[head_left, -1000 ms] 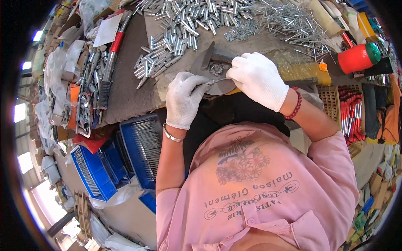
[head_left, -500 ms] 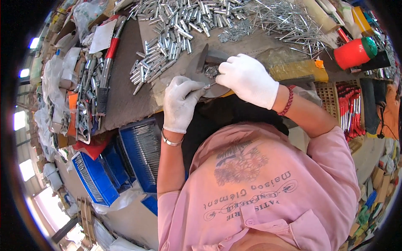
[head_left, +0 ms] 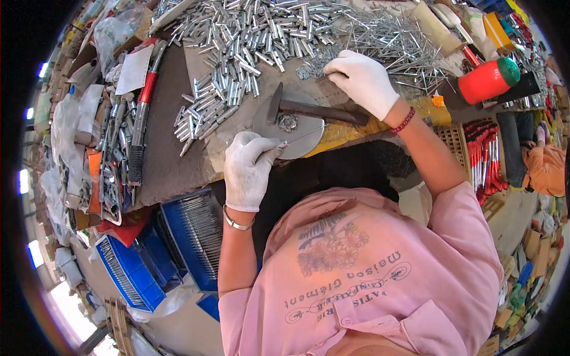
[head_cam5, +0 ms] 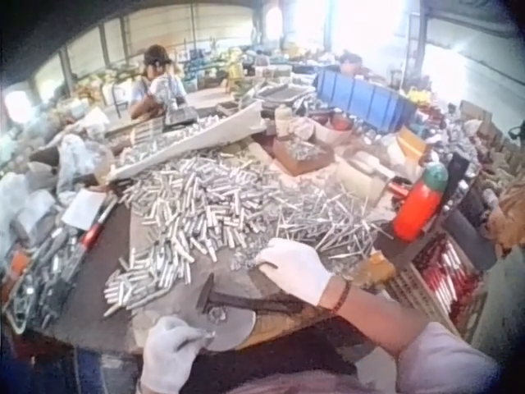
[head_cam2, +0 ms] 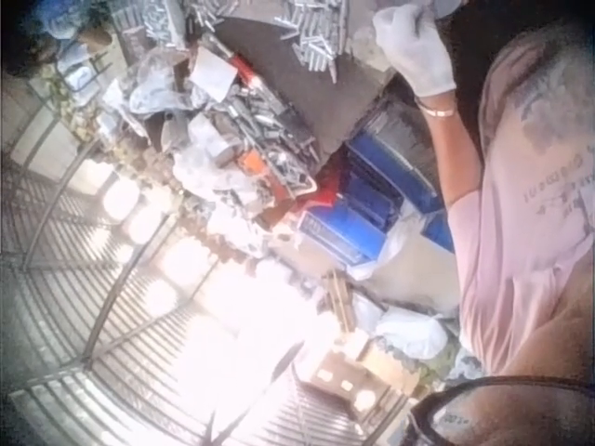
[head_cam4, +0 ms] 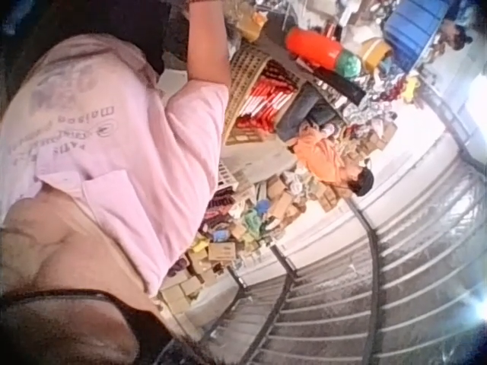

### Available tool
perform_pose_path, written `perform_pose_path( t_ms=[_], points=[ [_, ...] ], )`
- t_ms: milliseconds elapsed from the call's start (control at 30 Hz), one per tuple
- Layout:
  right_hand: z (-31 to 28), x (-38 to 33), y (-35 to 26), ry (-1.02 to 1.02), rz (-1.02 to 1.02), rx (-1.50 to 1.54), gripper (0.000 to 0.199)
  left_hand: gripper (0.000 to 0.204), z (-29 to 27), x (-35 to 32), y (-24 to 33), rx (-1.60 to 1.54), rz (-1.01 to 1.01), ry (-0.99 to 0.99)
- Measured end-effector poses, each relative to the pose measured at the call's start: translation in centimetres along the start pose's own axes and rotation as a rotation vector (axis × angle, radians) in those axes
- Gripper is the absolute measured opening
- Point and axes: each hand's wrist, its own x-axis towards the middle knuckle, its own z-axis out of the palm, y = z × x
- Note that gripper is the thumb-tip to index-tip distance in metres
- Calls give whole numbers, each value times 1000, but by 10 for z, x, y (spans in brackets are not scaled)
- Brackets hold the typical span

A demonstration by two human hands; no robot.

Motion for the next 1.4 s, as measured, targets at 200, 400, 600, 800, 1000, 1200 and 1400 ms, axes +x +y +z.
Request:
perform_pose_path(
  t_ms=[200, 400, 600, 800, 1000, 1200, 1400],
  points=[
    [2, 7, 2, -100, -64, -15, 15, 16, 0, -1, -1, -27, -15, -4],
    [4, -2, 6, -25, 47, 74, 12, 16, -1, -1, -3, -30, -16, -14],
    [5, 4, -9, -75, 59, -39, 13, 15, 0, -2, -3, -28, -6, -4],
    [11, 5, -11, -100, 98, 198, 13, 14, 2, -3, -6, -16, 6, 12],
    [-11, -24, -83, -25, -220, 481, 8, 15, 5, -5, -11, -28, -1, 27],
    [2, -27, -104, -24, -293, 402, 7, 15, 5, -5, -8, -19, 2, 43],
    [0, -25, -107, -110, -305, 349, 6, 16, 4, -6, -4, 25, 30, 80]
  ],
)
